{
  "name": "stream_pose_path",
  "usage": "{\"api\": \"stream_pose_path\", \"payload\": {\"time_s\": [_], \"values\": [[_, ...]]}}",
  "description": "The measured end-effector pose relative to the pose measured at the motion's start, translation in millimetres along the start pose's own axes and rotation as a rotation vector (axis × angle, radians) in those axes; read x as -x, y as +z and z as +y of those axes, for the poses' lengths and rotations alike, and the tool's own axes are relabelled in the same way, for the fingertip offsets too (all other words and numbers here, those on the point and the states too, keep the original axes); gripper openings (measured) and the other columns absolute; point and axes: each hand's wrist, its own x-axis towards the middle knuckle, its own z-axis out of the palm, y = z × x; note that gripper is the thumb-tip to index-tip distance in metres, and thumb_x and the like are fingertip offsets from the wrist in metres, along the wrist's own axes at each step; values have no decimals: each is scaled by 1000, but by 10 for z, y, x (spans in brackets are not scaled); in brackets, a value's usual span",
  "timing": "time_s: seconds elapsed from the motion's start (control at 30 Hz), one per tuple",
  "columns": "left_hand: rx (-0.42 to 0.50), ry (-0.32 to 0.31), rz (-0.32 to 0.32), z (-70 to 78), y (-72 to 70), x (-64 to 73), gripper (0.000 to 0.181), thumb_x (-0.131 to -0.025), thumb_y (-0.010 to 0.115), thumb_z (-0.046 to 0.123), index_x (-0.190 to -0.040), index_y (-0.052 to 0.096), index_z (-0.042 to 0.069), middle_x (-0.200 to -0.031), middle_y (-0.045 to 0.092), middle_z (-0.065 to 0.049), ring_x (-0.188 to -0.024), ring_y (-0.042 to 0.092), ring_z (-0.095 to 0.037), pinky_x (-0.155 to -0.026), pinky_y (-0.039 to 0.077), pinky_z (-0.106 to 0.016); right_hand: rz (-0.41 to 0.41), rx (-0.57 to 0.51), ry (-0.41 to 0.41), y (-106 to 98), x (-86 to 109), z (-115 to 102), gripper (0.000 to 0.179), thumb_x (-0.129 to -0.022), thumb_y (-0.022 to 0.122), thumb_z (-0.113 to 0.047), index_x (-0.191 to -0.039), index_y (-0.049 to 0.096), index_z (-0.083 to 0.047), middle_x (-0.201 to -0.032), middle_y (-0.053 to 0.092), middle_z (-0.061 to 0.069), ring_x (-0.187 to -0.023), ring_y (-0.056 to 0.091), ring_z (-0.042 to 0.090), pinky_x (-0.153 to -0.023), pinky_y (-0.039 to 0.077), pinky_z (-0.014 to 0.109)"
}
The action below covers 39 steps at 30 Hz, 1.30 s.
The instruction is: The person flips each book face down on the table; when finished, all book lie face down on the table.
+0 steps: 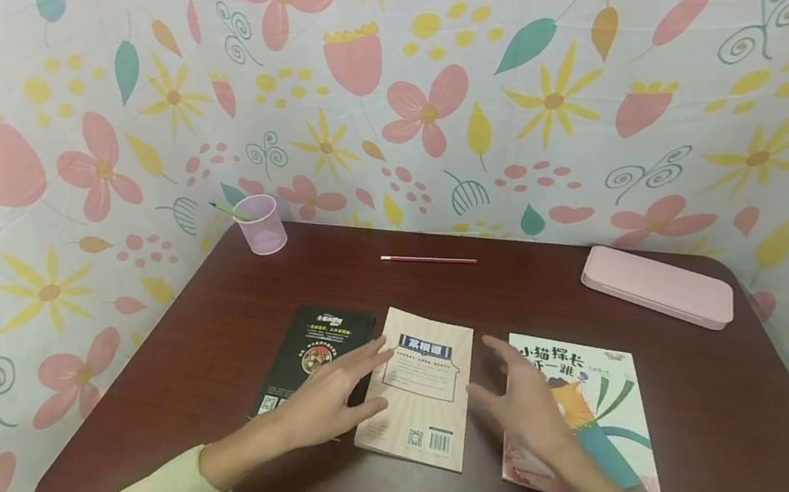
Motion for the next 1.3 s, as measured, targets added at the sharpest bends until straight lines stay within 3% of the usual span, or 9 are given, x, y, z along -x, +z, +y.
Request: {"api": "stream_pose_path", "payload": {"time_s": [0.17,0.23,0.33,0.47,0.53,0.8,1.03,1.2,1.3], "values": [[63,23,-46,135,9,-199,87,-100,77,36,-166,31,3,-172,31,-12,-157,32,-30,-122,37,-45,2,19,-15,-302,-98,188,61,-97,81,-20,-149,56,1,-148,57,29,-130,55,58,-95,55,65],[90,11,-76,186,72,-265,95,-99,78,39,-169,23,5,-174,28,-11,-158,30,-28,-124,34,-44,0,4,-9,-411,-144,305,60,-99,79,-21,-149,55,3,-147,57,31,-126,58,57,-91,58,61],[116,-1,-124,271,205,-343,103,-98,78,43,-170,16,5,-175,24,-12,-159,26,-24,-126,30,-41,1,3,30,-570,-205,469,61,-101,77,-23,-149,53,6,-147,55,34,-128,55,58,-95,55,65],[74,23,-177,415,435,-421,108,-97,77,52,-169,14,1,-175,22,-14,-160,23,-20,-126,26,-34,9,41,109,-779,-229,694,64,-104,72,-30,-150,50,8,-148,51,38,-132,47,62,-99,47,74],[32,41,-200,497,555,-448,112,-96,75,58,-169,14,-1,-175,22,-15,-160,23,-20,-126,26,-31,19,64,131,-868,-222,803,65,-105,70,-31,-149,49,10,-148,49,40,-129,51,62,-96,50,73],[-91,2,-320,826,829,-543,123,-89,69,75,-170,12,3,-176,20,-9,-161,18,-17,-124,23,-24,131,127,217,-1047,-156,1156,57,-102,73,-21,-143,54,14,-139,53,44,-119,56,62,-88,53,70],[-161,15,-290,976,1013,-604,123,-86,70,78,-169,19,2,-173,29,-6,-159,26,-18,-125,22,-24,193,185,236,-1142,-85,1362,45,-98,76,-15,-132,63,12,-127,61,42,-104,62,57,-75,54,62],[-259,46,-255,1034,1118,-610,125,-84,67,82,-167,22,0,-170,34,-8,-158,28,-19,-126,21,-25,182,219,208,-1185,-72,1417,38,-97,79,-17,-123,71,9,-109,70,34,-87,65,43,-63,50,39],[-282,50,-235,1068,1149,-607,122,-86,66,81,-166,23,-1,-169,35,-10,-158,29,-19,-127,20,-25,167,228,207,-1216,-61,1419,35,-97,80,-17,-120,73,8,-105,72,30,-86,65,38,-62,46,33]]}}
